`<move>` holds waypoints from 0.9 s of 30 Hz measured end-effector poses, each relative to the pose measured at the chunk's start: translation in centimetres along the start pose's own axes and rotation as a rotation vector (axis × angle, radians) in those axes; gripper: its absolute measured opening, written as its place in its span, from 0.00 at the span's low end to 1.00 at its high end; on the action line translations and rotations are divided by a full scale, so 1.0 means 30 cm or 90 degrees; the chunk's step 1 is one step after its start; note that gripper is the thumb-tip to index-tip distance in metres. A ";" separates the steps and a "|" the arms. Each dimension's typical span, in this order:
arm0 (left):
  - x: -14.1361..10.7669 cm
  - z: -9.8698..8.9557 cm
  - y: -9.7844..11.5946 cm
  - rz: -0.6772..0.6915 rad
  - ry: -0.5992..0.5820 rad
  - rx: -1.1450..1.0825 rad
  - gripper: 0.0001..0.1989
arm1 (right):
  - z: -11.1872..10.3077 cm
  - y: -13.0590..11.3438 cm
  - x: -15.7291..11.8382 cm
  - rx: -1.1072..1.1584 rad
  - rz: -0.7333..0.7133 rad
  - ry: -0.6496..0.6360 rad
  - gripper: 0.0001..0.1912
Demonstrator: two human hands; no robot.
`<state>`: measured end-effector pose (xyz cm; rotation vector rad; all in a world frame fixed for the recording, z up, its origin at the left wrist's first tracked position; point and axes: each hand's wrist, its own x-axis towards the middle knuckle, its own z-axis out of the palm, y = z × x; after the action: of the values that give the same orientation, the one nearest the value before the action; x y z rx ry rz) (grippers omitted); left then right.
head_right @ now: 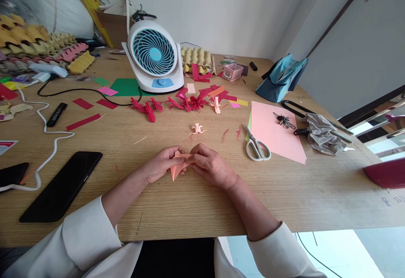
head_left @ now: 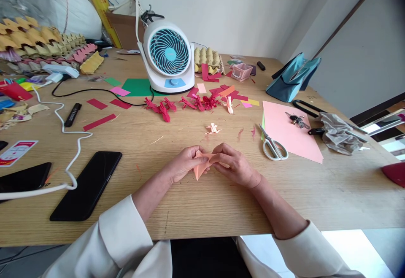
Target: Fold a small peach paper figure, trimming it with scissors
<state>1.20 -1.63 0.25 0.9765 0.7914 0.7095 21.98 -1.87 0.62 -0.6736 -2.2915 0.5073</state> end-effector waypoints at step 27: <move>-0.007 0.035 0.003 0.049 0.034 0.240 0.10 | 0.019 0.005 0.004 0.083 0.106 0.080 0.05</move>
<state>1.96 -2.22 0.73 1.3383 0.9599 0.6669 21.56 -1.78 0.21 -0.8115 -2.0765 0.6670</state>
